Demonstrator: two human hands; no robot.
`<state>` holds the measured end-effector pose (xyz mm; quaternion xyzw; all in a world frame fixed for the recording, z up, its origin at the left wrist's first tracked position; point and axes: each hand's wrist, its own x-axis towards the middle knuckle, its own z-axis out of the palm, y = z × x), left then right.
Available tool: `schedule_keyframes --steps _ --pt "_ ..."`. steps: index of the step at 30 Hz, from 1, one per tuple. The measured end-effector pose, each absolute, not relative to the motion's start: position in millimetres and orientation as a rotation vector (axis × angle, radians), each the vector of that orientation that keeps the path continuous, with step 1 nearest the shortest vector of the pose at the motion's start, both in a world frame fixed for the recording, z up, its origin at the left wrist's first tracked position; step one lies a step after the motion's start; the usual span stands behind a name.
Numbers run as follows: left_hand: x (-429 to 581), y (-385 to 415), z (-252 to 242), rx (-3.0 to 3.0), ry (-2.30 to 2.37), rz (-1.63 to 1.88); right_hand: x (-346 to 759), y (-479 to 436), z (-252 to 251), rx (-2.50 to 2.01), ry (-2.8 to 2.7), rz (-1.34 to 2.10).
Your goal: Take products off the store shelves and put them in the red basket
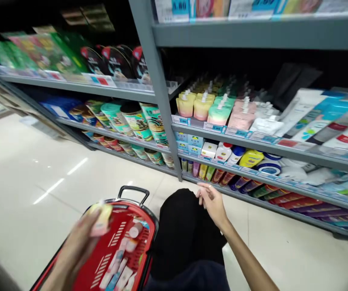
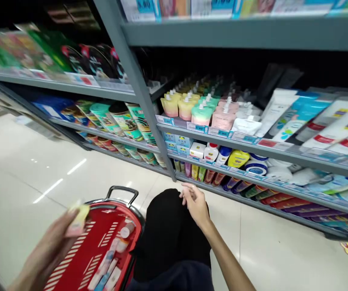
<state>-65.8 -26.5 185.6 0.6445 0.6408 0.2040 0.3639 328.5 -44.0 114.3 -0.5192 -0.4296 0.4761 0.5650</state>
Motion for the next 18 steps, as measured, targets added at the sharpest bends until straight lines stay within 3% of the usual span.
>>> schedule_keyframes --steps 2,8,13,18 --pt "6 -19 218 1.191 1.367 0.881 326 -48 160 -1.084 -1.083 1.12" --pt "176 -10 256 0.53 0.422 0.579 344 -60 245 -0.94 -1.247 1.033" --pt "190 -22 254 0.667 0.497 0.452 375 -66 252 -0.947 -1.315 0.901" --pt "180 -14 262 1.164 0.711 0.865 383 -63 262 -1.09 -1.283 0.75"
